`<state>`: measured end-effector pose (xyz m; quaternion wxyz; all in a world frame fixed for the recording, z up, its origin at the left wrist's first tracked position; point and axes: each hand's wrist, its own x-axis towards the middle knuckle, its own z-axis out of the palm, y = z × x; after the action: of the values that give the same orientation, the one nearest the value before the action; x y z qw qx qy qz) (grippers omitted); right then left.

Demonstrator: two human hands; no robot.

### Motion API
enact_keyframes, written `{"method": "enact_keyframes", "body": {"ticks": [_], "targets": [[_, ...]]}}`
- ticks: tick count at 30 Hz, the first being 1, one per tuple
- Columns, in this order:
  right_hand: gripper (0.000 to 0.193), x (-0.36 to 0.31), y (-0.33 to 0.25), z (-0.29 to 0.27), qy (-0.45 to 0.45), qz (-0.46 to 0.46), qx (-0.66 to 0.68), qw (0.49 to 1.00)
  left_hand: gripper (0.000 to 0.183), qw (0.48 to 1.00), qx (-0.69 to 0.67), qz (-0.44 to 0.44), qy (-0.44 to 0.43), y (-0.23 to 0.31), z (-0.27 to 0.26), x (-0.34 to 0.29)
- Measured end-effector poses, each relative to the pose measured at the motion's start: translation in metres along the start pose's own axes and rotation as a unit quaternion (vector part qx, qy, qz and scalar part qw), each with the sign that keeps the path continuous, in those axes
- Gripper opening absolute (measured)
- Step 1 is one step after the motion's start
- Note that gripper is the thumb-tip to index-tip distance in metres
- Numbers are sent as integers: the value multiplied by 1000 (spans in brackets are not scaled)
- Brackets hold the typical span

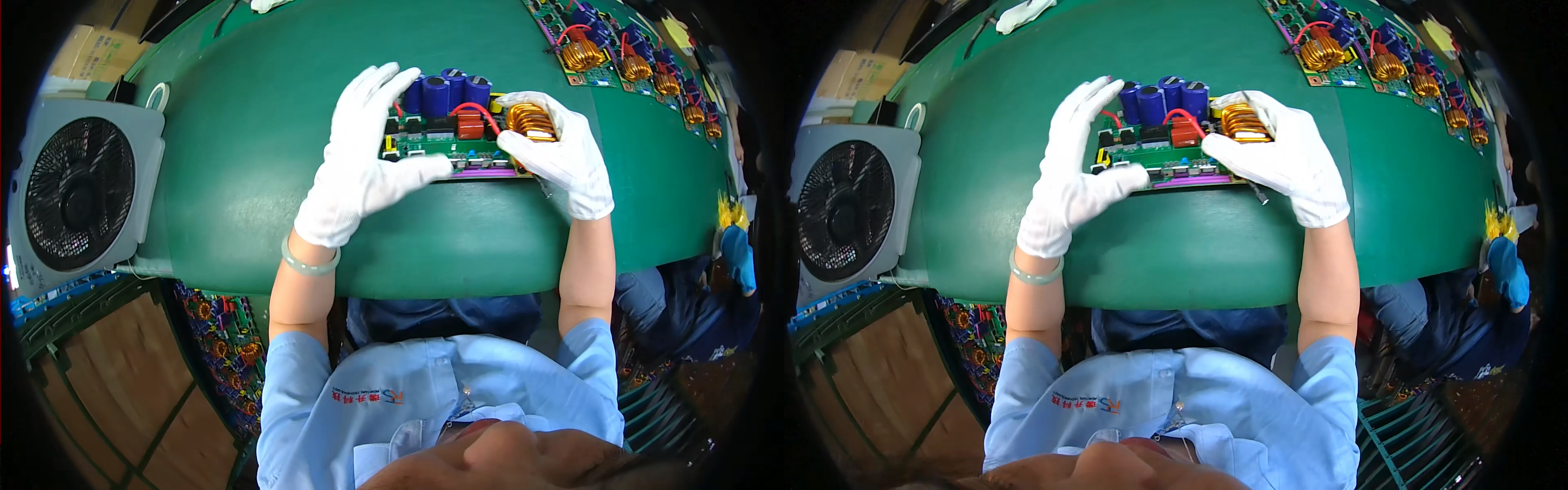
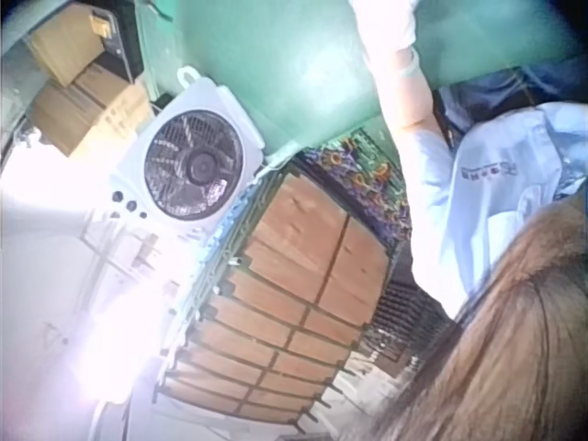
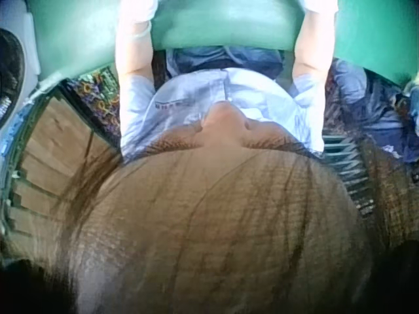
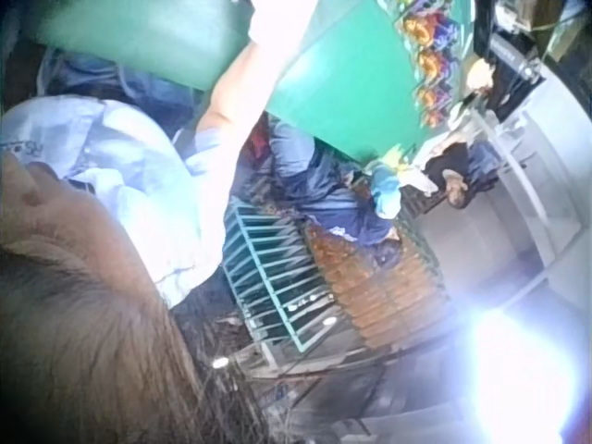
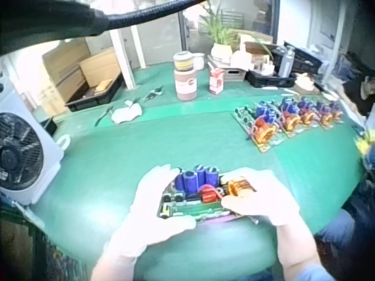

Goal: The person handles a green circuit board with large capacitors and a copper coil, repeatedly turning it over to inspect both sides. They use a small metal tool to scrape or clean the solder points on the back of the board. The person wears white gloves and a light blue shirt while working at a green table.

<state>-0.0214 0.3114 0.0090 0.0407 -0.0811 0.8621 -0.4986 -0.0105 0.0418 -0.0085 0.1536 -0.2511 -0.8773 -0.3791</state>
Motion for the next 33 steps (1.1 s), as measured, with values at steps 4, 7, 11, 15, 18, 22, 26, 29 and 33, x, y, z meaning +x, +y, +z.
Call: {"method": "enact_keyframes", "body": {"ticks": [4, 7, 11, 15, 18, 22, 26, 29, 33], "targets": [[60, 0, -5, -2, -12, -10, -8, 1000, 106, 983, 156, 93, 3, 35, 0, 17], [59, -2, 4, -1, 14, -63, -13, 998, 107, 977, 185, 107, -21, 35, 4, 37], [57, -4, 5, -7, 15, -64, -15, 998, 104, 981, 178, 54, -50, 32, 14, 40], [51, -7, -2, -12, -3, -112, -18, 993, 104, 994, 100, -13, -52, 23, 22, 29], [54, -8, 6, -8, 42, -108, -50, 992, 104, 992, 115, 16, -51, 37, 20, 31], [51, -11, 9, -6, 38, -142, -49, 988, 99, 980, 177, 56, -69, 64, 25, 36], [51, -10, 9, -6, 33, -139, -62, 988, 95, 984, 164, 43, -59, 57, 31, 33], [53, -13, 3, -7, 17, -128, -65, 989, 88, 985, 162, 41, -49, 49, 33, 31], [51, -15, 0, -8, 3, -113, -35, 993, 76, 996, 59, 5, -65, 46, 28, 30]]}}
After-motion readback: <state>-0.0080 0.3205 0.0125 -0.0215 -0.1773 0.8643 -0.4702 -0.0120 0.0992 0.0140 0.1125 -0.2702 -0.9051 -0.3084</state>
